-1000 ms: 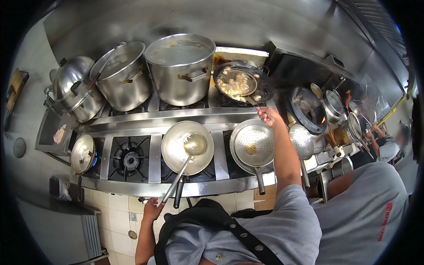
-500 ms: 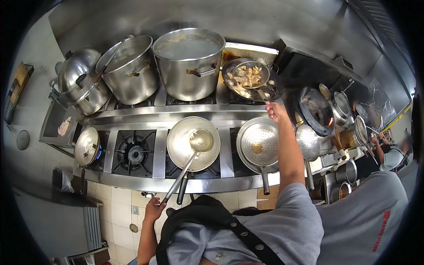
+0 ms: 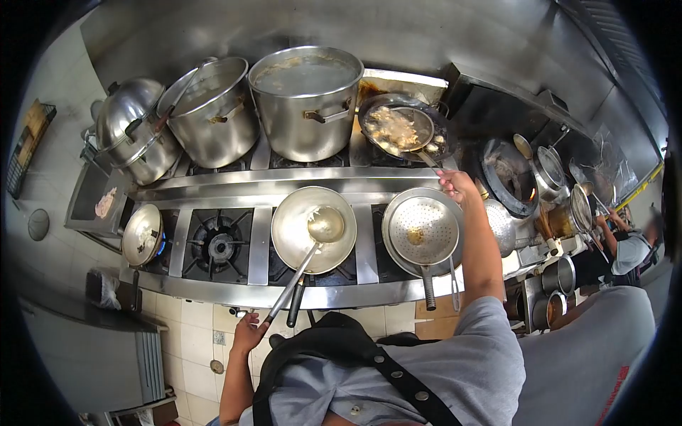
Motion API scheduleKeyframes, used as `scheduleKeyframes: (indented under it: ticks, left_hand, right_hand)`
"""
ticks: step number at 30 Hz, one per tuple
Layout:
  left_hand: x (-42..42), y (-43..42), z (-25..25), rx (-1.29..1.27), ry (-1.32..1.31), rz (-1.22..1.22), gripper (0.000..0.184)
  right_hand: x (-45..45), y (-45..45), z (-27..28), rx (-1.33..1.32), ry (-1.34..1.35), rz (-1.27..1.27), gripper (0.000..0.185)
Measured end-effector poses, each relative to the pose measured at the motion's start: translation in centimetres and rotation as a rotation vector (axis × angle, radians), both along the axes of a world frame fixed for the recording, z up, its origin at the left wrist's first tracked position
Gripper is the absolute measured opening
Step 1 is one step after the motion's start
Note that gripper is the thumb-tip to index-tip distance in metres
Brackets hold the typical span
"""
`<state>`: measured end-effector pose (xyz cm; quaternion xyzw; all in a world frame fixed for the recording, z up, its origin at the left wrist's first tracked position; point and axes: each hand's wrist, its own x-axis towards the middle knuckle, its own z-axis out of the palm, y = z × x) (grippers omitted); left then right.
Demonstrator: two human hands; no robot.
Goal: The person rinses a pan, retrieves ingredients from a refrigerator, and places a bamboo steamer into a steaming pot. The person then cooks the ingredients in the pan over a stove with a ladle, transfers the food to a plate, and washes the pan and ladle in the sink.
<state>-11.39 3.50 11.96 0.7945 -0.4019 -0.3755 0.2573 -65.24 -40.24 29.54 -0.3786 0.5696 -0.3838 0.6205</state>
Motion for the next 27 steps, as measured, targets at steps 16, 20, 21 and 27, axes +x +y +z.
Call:
scheduleKeyframes:
  ticks: [16,20,21,27]
  left_hand:
    - [-0.3,-0.5,0.8,-0.009,0.006,-0.009,0.053]
    - [-0.8,-0.7,1.2,-0.006,0.007,0.011,0.053]
    - [-0.8,-0.7,1.1,-0.013,0.002,0.005,0.053]
    - [-0.8,-0.8,0.1,-0.017,0.010,-0.017,0.051]
  right_hand:
    - [3.0,-1.6,-2.9,-0.003,-0.365,-0.021,0.023]
    - [2.0,-0.9,-0.8,-0.024,-0.134,-0.089,0.021]
    - [1.5,-0.9,-0.5,-0.017,-0.105,-0.097,0.020]
    - [-0.7,-0.8,0.7,-0.072,0.200,-0.104,0.017]
